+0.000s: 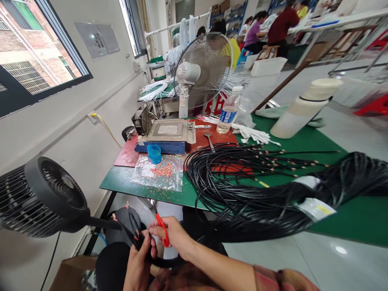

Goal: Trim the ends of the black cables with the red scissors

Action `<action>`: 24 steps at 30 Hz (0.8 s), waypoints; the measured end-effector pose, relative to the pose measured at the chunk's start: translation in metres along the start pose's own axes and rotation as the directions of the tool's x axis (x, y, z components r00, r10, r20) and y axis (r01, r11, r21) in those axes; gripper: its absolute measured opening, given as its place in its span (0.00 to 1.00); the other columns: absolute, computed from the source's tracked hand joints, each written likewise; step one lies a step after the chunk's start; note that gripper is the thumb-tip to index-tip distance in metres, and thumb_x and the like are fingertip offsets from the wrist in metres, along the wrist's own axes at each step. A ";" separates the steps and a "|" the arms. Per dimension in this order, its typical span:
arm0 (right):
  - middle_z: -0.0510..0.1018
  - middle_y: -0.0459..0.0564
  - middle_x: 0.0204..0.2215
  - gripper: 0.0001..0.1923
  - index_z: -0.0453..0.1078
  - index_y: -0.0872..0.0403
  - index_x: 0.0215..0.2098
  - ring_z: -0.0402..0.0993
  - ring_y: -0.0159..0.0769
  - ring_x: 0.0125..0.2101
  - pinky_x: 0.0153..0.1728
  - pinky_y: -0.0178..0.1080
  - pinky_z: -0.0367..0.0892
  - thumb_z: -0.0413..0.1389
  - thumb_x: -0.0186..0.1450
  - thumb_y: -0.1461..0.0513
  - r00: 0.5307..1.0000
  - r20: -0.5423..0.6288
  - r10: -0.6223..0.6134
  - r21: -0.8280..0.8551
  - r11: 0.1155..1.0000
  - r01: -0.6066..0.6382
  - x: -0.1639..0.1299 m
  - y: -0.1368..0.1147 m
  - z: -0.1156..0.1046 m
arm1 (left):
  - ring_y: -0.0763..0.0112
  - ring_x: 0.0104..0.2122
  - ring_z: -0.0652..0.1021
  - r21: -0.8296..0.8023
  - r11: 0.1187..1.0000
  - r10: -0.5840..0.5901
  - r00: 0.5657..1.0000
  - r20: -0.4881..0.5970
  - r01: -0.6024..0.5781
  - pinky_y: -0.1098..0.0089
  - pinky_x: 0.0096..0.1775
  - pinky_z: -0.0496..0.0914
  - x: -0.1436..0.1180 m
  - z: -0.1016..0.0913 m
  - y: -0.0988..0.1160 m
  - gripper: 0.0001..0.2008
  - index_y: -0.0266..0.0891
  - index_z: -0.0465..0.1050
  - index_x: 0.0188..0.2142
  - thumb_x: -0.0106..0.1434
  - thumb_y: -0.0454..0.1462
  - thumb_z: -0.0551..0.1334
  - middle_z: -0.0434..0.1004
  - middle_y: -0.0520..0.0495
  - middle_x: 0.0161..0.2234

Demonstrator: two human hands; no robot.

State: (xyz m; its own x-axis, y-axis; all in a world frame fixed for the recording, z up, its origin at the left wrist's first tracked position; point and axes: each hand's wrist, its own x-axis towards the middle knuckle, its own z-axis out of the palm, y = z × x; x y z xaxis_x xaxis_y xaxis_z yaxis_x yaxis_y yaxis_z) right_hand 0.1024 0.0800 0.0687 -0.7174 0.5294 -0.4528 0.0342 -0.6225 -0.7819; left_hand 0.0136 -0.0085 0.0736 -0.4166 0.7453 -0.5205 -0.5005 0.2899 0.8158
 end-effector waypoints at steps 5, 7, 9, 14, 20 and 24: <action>0.73 0.48 0.19 0.25 0.69 0.61 0.36 0.70 0.32 0.17 0.22 0.34 0.61 0.63 0.47 0.51 0.990 0.116 -0.075 0.108 0.992 0.062 -0.002 0.002 0.002 | 0.84 0.20 0.61 -0.058 0.998 -0.024 1.000 0.013 0.024 0.76 0.26 0.56 0.000 -0.002 -0.002 0.10 0.37 0.65 0.26 0.54 0.42 0.57 0.61 0.57 0.18; 0.74 0.47 0.19 0.26 0.69 0.61 0.38 0.70 0.32 0.17 0.23 0.35 0.61 0.62 0.48 0.51 0.987 0.133 -0.086 0.123 0.990 0.070 -0.003 0.003 0.001 | 0.84 0.20 0.61 -0.060 0.998 -0.023 0.999 0.026 0.024 0.76 0.26 0.57 0.000 -0.002 0.000 0.11 0.36 0.64 0.24 0.55 0.43 0.56 0.60 0.56 0.17; 0.74 0.48 0.19 0.26 0.68 0.61 0.38 0.70 0.33 0.17 0.23 0.35 0.61 0.62 0.48 0.52 0.986 0.141 -0.088 0.123 0.990 0.071 -0.003 0.003 0.001 | 0.83 0.19 0.61 -0.053 0.998 -0.027 0.999 0.045 0.029 0.76 0.26 0.56 -0.001 -0.001 0.002 0.13 0.36 0.63 0.21 0.55 0.43 0.56 0.60 0.56 0.16; 0.74 0.49 0.18 0.24 0.68 0.62 0.36 0.69 0.31 0.19 0.21 0.32 0.58 0.61 0.50 0.51 0.985 0.135 -0.108 0.036 0.994 0.104 -0.004 0.000 0.000 | 0.84 0.18 0.61 -0.084 0.996 -0.036 0.998 0.059 0.040 0.77 0.24 0.55 -0.002 0.001 0.004 0.13 0.36 0.63 0.19 0.54 0.41 0.56 0.59 0.56 0.14; 0.73 0.48 0.22 0.17 0.67 0.59 0.36 0.68 0.30 0.20 0.22 0.33 0.59 0.51 0.61 0.52 0.894 0.102 -0.437 -0.406 0.802 0.438 -0.006 0.005 -0.006 | 0.81 0.22 0.68 -0.242 0.963 -0.119 0.993 0.024 0.121 0.75 0.29 0.63 -0.002 -0.001 0.007 0.08 0.36 0.69 0.26 0.51 0.39 0.61 0.68 0.53 0.20; 0.71 0.49 0.22 0.13 0.68 0.58 0.26 0.63 0.30 0.23 0.23 0.34 0.53 0.46 0.65 0.61 0.513 0.431 -0.742 -0.753 0.018 0.658 -0.009 0.007 -0.013 | 0.78 0.25 0.72 -0.456 0.863 -0.240 0.971 0.008 0.217 0.72 0.32 0.66 -0.001 -0.003 0.010 0.08 0.37 0.70 0.29 0.47 0.35 0.64 0.72 0.52 0.24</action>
State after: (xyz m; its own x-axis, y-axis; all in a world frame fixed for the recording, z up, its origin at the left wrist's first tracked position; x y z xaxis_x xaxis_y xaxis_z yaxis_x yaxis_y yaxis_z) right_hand 0.1189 0.0784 0.0618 -0.6937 0.4851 0.5324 0.0526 0.7713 -0.6342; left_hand 0.0062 -0.0082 0.0819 -0.2778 0.6589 -0.6991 -0.8687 0.1384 0.4756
